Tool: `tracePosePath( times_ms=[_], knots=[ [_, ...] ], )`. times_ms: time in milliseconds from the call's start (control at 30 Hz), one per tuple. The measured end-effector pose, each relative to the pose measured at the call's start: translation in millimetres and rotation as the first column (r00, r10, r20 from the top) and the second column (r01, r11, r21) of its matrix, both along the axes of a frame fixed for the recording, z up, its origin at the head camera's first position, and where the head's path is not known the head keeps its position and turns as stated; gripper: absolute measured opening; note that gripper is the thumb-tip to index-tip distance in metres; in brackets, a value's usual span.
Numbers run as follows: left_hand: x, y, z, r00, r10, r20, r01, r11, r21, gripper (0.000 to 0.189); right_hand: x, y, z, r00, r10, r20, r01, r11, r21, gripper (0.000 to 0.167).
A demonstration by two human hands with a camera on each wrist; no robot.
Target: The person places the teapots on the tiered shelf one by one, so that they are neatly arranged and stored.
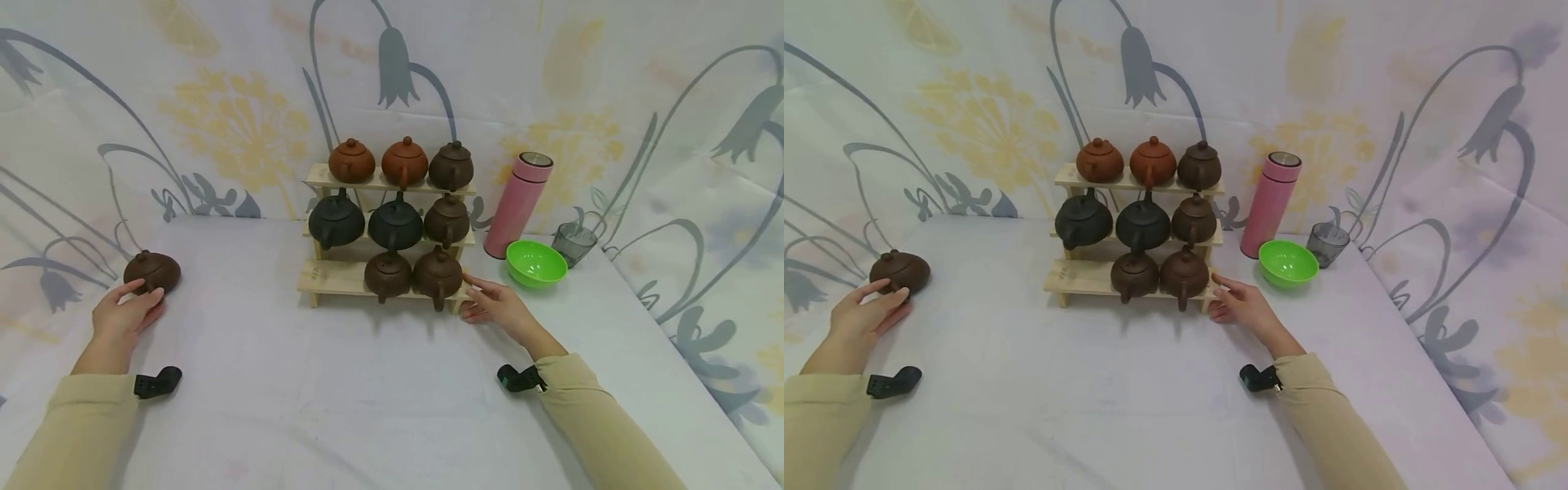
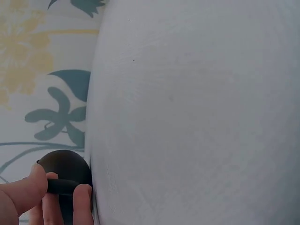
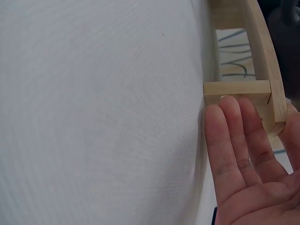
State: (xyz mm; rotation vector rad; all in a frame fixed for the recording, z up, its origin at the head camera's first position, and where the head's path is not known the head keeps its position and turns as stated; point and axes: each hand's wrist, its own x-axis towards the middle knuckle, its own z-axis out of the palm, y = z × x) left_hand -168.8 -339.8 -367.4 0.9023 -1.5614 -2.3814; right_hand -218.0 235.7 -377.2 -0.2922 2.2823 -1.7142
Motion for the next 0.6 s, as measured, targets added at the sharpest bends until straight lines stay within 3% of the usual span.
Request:
tracePosePath(
  times_ms=[167, 267, 400, 500, 600],
  knots=[
    [5.5, 1.3, 2.7, 0.999, -0.007, -0.039, 0.008, 0.999, 0.039, 0.036, 1.3, -1.0, 1.9, 1.0, -0.001, 0.005, 0.001, 1.0, 0.004, 0.051],
    [3.0, -1.1, 0.3, 0.997, 0.008, -0.072, -0.003, 0.998, 0.067, 0.032, 1.2, -0.2, 1.5, 1.0, -0.002, 0.009, 0.002, 1.0, 0.0, 0.051],
    [-7.8, -8.4, -14.9, 0.996, -0.002, -0.093, 0.006, 0.999, 0.043, 0.035, 0.0, 0.6, 0.1, 1.0, -0.005, 0.008, 0.005, 1.0, -0.002, 0.051],
    [-12.5, -7.9, -25.7, 0.994, -0.038, -0.106, 0.036, 0.999, -0.021, 0.039, -0.7, 0.5, -0.6, 1.0, -0.01, 0.012, 0.01, 1.0, -0.002, 0.051],
    [-8.2, 6.3, -20.5, 0.989, -0.075, -0.127, 0.066, 0.995, -0.076, 0.038, -0.8, -0.1, -0.6, 1.0, -0.011, 0.017, 0.011, 1.0, -0.004, 0.052]
  ],
)
